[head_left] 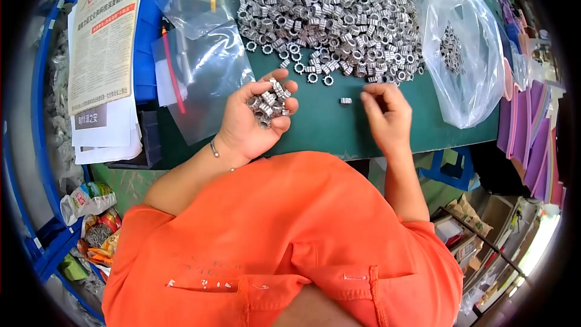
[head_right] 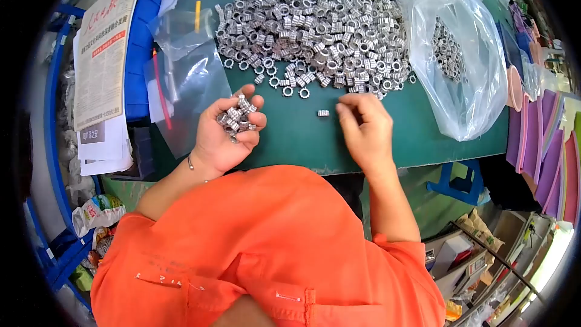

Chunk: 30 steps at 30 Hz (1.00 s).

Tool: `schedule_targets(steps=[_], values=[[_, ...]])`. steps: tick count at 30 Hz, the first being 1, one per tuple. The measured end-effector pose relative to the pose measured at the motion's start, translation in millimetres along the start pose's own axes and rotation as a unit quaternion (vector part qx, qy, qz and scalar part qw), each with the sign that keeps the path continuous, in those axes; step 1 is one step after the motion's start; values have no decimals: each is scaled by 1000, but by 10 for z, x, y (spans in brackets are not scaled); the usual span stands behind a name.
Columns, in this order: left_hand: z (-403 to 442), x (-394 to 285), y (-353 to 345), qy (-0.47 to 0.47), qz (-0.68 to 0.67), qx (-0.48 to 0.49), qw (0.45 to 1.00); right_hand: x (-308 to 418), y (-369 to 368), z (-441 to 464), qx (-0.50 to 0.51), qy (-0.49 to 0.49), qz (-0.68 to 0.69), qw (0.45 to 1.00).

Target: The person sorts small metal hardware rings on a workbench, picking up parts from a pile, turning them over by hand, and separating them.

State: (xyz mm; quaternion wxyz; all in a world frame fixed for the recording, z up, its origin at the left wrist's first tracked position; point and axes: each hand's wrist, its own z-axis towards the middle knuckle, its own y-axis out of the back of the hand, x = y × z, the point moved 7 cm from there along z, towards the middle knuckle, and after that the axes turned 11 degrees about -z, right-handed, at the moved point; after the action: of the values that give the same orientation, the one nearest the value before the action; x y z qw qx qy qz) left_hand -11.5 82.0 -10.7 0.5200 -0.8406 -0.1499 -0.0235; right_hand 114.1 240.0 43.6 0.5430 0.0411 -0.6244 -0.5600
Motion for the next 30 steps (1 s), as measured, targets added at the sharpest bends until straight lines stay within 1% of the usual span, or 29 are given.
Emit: schedule_targets(steps=[1, 3, 4, 5, 7, 8, 9, 11, 12, 13, 15, 17, 18, 19, 20, 21, 23, 25, 27, 29, 30], values=[[-5, 11, -22, 4, 10, 0, 1000, 56, -46, -44, 27, -2, -8, 1000], [-2, 39, -5, 10, 19, -4, 1000, 110, -180, -119, 58, 17, -70, 996], [2, 69, 1, 22, 21, -1, 1000, 137, -215, -133, 34, 52, -118, 991], [9, 91, -4, 34, 24, 4, 999, 152, -235, -138, 35, 51, -118, 991], [4, 109, 12, 38, 24, -4, 999, 160, -240, -134, 21, 24, 6, 999], [-7, 126, 29, 44, 25, -11, 999, 172, -240, -130, 13, 18, 41, 999], [-11, 129, 41, 43, 25, -12, 999, 197, -249, -126, 14, 17, 42, 999], [-13, 126, 95, 36, 78, -33, 996, 274, -273, -124, 38, 35, 84, 995], [-16, 124, 106, 30, 91, -35, 995, 321, -277, -123, 47, 60, 53, 996], [-16, 127, 109, 29, 91, -36, 995, 335, -279, -117, 48, 61, 54, 996], [-19, 126, 111, 30, 131, -35, 990, 423, -297, -104, 51, 88, 59, 993], [-26, 123, 97, 28, 145, -27, 989, 477, -306, -118, 48, 79, 48, 995], [-34, 118, 75, 19, 166, -27, 986, 387, -348, -156, 58, 5, 133, 989], [-40, 114, 55, 11, 186, -27, 982, 294, -392, -190, 67, -69, 215, 972], [-49, 121, 42, 12, 185, -28, 982, 355, -349, -171, 59, -13, 189, 980], [-57, 117, 23, 6, 184, -26, 983, 350, -355, -165, 60, -14, 189, 980], [-63, 107, 39, 0, 182, -25, 983, 379, -317, -161, 26, 17, 183, 983], [-56, 109, 59, 5, 197, -5, 980, 372, -322, -169, 27, 15, 183, 983], [-58, 129, 62, 17, 196, -7, 981, 370, -299, -174, 27, 11, 182, 983], [-60, 149, 61, 28, 195, -8, 980, 426, -272, -163, 50, 36, 103, 993], [-61, 159, 74, 32, 206, -17, 978, 427, -281, -162, 50, 36, 103, 993]])
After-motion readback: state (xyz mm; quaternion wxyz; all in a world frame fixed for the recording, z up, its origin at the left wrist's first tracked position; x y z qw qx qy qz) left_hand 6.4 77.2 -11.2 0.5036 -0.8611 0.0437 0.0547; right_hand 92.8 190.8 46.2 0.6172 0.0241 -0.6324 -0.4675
